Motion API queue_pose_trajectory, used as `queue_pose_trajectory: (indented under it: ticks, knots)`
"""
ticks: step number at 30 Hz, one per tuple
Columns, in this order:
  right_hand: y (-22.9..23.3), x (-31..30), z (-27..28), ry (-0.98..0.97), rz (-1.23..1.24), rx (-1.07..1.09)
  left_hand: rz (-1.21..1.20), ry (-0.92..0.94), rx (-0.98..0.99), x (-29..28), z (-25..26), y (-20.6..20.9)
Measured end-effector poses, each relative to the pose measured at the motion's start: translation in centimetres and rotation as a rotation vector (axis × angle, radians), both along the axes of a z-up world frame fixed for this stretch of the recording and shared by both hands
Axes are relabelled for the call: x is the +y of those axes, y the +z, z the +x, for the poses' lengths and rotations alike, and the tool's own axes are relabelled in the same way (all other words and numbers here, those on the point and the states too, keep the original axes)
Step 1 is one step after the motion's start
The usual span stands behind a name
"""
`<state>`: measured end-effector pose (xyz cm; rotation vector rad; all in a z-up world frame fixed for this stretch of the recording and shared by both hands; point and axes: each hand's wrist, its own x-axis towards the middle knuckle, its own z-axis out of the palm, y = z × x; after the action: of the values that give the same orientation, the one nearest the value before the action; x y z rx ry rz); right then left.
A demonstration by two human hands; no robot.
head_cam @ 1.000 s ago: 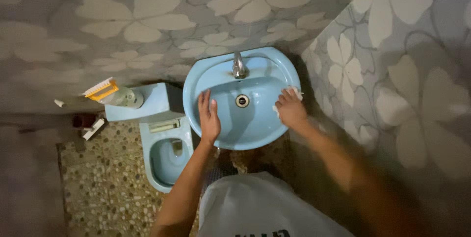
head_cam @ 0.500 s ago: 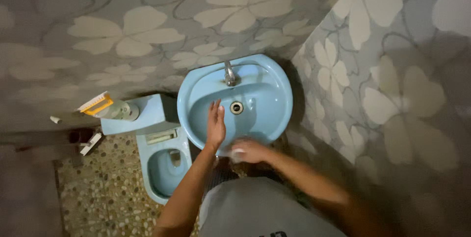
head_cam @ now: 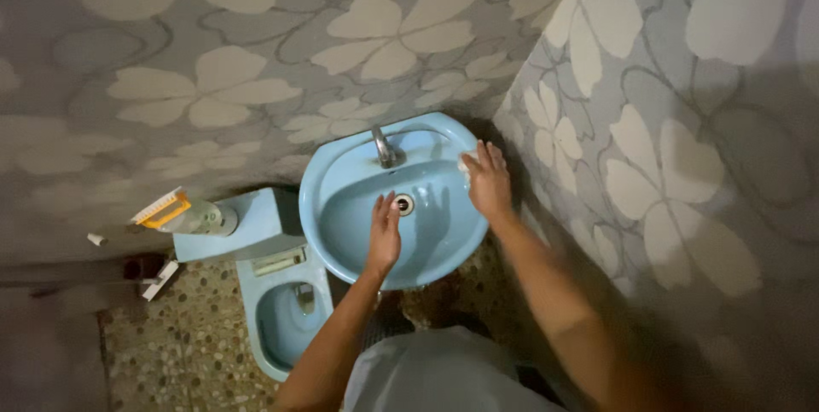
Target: The person washes their hands under running water, then uses a cloth to wipe the faucet and the interior of the sink. They repeatedly rinse the cloth and continue scrubbing the sink basin and faucet area.
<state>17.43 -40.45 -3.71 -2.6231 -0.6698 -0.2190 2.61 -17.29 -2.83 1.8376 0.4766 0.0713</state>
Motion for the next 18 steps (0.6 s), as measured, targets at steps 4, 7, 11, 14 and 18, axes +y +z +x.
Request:
queue_pose_trajectory:
  ticks: [4, 7, 11, 14, 18]
  knots:
    - [1.4, 0.4, -6.0, -0.164, 0.113, -0.123, -0.022, -0.014, 0.034, -1.6, 0.3, -0.2]
    - [2.4, 1.0, -7.7, -0.258, 0.207, -0.053, -0.018, -0.048, 0.016, -2.2, 0.5, -0.8]
    - [3.0, 2.1, -5.5, -0.295, 0.148, 0.006, -0.058, -0.009, -0.021, -2.2, 1.0, -1.6]
    - [3.0, 2.3, -2.1, -0.2, 0.047, -0.008, -0.054, -0.007, -0.009, -1.8, 1.5, -1.7]
    - [2.0, 3.5, 2.2, -0.079, 0.058, -0.05, -0.071, 0.0, 0.034, -1.5, 2.3, -1.7]
